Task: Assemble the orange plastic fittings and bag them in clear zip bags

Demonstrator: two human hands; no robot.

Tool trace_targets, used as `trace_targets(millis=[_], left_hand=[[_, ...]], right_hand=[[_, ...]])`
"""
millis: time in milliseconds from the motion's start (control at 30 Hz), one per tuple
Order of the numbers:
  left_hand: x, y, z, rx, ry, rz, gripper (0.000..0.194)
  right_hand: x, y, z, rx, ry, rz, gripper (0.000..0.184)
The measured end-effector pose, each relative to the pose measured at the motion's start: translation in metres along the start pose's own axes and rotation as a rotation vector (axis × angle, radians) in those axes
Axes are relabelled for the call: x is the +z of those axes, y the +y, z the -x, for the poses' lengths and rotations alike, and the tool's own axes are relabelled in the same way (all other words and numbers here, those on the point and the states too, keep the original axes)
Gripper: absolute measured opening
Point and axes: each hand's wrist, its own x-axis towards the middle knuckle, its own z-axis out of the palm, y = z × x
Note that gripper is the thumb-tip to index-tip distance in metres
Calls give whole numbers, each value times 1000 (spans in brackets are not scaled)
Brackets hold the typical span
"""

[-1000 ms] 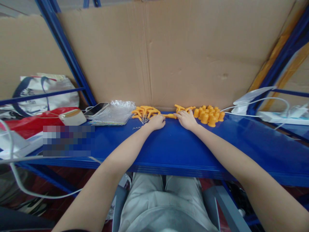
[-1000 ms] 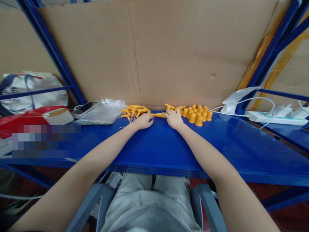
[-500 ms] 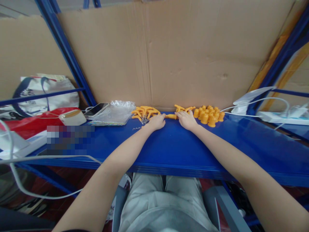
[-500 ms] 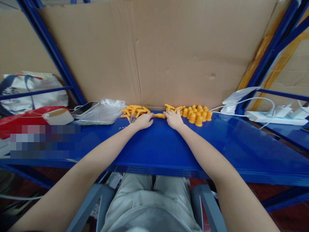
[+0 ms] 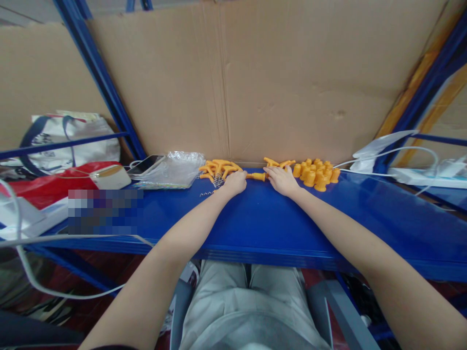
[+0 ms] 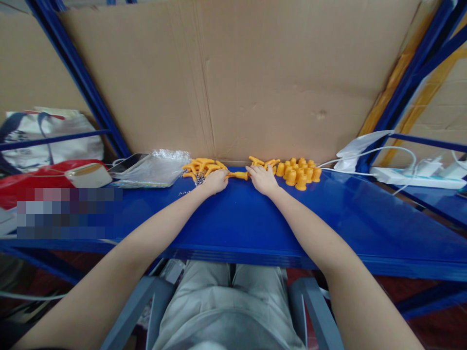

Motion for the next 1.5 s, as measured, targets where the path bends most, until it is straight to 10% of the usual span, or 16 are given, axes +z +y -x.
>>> trace_targets(millis=[1500], left_hand=[[-3, 2, 5, -10, -2, -24, 36]], right_hand=[[-2, -6, -2, 51, 49, -30, 33]])
